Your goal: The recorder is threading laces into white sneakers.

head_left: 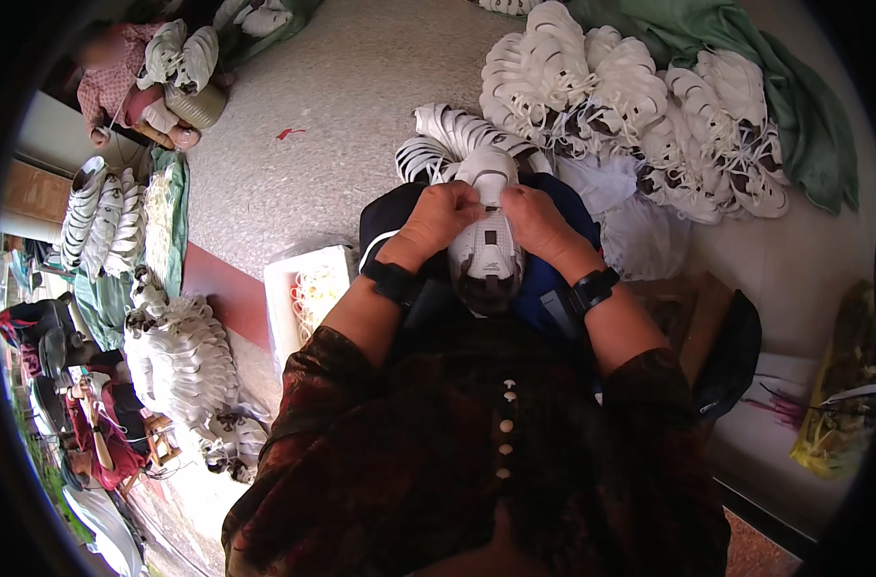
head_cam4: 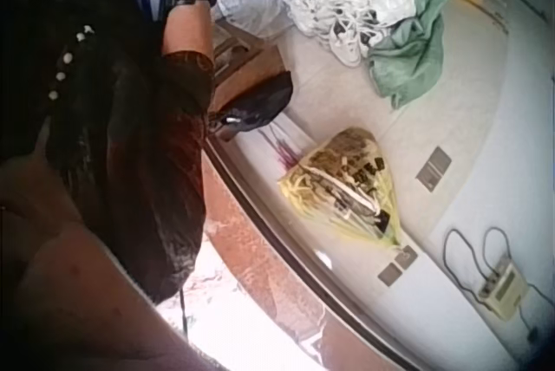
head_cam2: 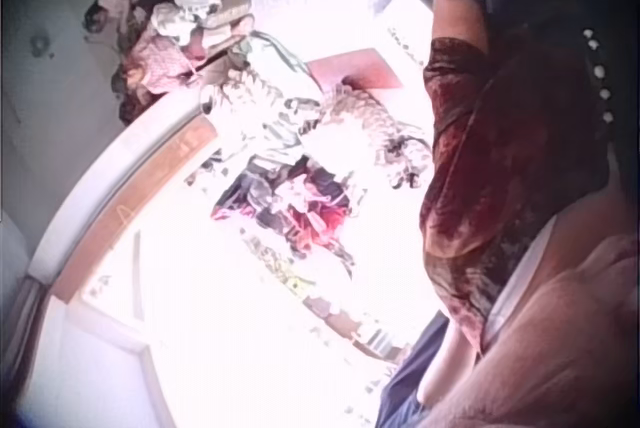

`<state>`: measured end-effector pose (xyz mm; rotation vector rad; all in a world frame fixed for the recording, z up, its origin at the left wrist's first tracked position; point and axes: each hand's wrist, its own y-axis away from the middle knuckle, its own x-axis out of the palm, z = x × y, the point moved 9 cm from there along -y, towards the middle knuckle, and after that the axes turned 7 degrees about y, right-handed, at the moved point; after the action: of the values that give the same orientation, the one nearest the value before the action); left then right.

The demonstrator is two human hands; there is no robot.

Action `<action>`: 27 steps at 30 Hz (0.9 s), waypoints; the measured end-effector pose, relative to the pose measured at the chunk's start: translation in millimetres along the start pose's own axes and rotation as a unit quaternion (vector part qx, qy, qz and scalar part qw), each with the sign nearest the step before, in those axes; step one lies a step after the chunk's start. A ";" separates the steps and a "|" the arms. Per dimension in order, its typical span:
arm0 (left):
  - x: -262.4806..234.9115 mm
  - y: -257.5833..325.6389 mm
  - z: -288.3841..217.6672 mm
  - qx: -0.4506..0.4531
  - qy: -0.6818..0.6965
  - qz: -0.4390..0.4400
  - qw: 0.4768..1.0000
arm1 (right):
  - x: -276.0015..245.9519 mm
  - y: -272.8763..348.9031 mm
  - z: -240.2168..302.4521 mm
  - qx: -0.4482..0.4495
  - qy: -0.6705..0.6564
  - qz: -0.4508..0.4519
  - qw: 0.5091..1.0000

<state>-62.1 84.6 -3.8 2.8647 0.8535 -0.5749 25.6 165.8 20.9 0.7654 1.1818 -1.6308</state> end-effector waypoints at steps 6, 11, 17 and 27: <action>-0.1 5.0 -2.1 0.000 -0.025 0.042 0.999 | -7.0 31.8 -50.5 0.159 -0.218 0.062 0.961; -1.1 7.4 -2.2 -0.004 -0.031 0.048 0.998 | -5.4 15.6 -15.8 0.067 -0.116 0.036 0.990; -51.3 24.5 11.2 -0.018 0.008 0.052 0.998 | -31.8 27.3 -48.2 0.085 0.117 0.014 0.989; -222.9 106.9 72.7 -0.081 0.086 -0.100 0.988 | -315.6 275.7 -286.6 0.516 0.422 -0.116 0.736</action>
<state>-199.7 -132.7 12.7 2.7286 1.1666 -0.2629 383.6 515.9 104.4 2.3408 0.8285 -2.2182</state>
